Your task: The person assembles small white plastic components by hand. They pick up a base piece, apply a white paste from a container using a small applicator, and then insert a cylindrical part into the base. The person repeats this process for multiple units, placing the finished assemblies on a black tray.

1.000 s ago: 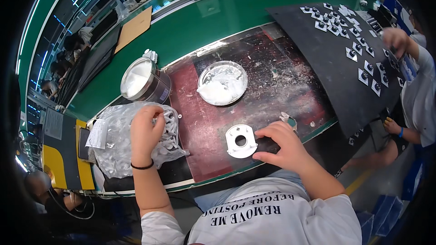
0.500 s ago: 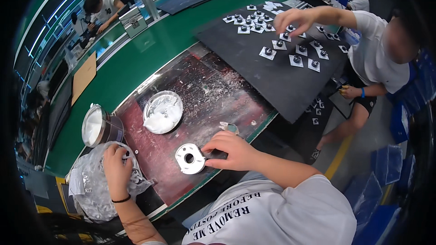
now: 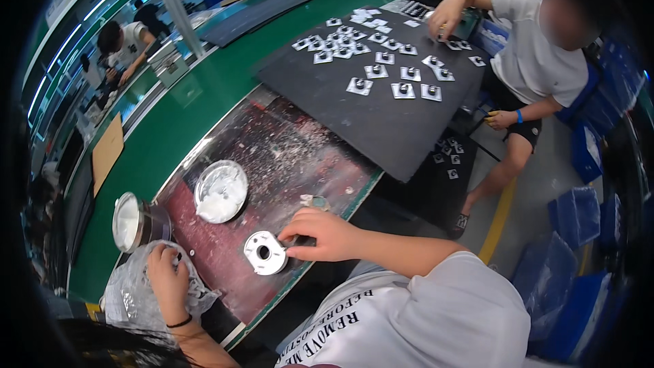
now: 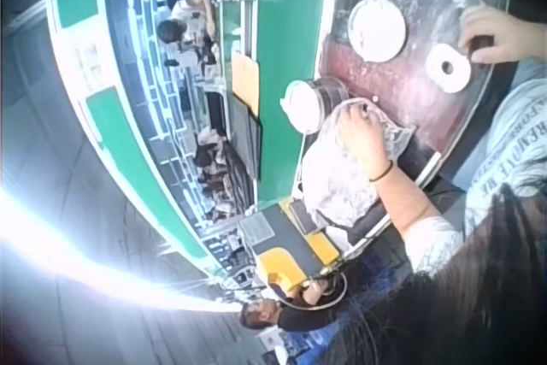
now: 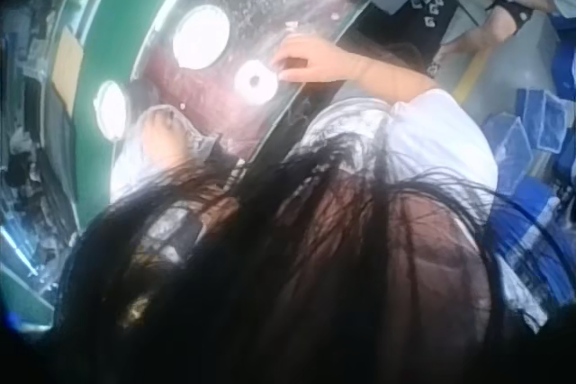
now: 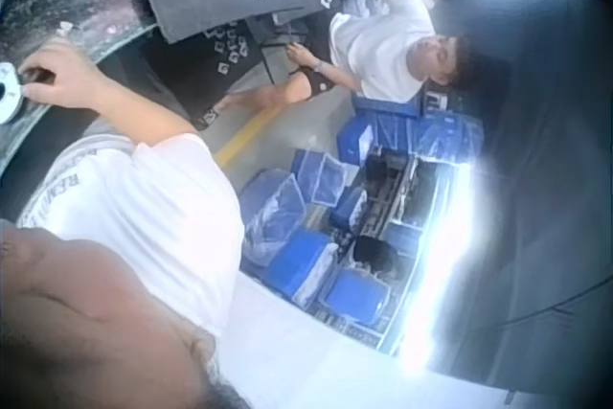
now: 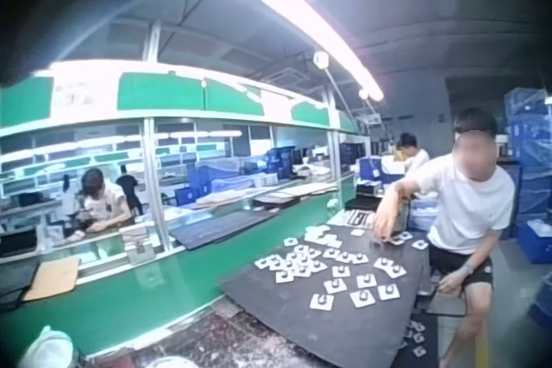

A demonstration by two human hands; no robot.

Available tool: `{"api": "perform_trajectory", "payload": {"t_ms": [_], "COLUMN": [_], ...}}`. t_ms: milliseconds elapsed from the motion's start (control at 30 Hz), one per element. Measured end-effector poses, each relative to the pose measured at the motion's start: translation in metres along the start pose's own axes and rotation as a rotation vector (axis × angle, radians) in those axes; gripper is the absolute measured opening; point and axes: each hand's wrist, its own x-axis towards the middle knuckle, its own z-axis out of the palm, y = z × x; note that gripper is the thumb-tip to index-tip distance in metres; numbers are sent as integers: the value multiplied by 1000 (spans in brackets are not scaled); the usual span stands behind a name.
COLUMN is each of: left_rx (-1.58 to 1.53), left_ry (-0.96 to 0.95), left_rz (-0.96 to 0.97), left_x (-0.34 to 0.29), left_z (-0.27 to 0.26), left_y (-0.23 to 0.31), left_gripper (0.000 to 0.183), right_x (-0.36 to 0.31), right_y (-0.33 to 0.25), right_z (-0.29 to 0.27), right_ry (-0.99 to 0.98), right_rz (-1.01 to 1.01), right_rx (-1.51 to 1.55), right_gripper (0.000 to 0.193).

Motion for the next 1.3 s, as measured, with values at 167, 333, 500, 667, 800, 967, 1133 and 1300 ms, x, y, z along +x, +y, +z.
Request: {"api": "perform_trajectory", "payload": {"t_ms": [167,333,500,667,800,967,1133,1300], "left_rx": [-7,-1,-5,-20,-13,-26,-32,-21], "left_ry": [-4,12,13,9,5,-1,1,-8], "left_rz": [18,28,22,16,-1,-14,-16,-25], "left_x": [1,2,2,3,2,2,3,3], "left_z": [4,4,2,4,1,1,2,2], "left_y": [-2,1,1,0,2,4,2,3], "left_gripper": [24,23,22,22,21,21,21,21], "right_x": [-1,-1,0,0,1,1,-1,-1], "right_y": [1,2,1,3,0,0,1,2], "right_z": [-1,0,1,1,0,1,2,2], "right_ry": [-14,9,-7,-7,-16,2,20,7], "right_rz": [9,-38,-12,-29,-13,-32,-42,-38], "right_rx": [37,33,52,28,35,26,17,16], "right_gripper": [26,24,24,24,23,23,23,23]}}
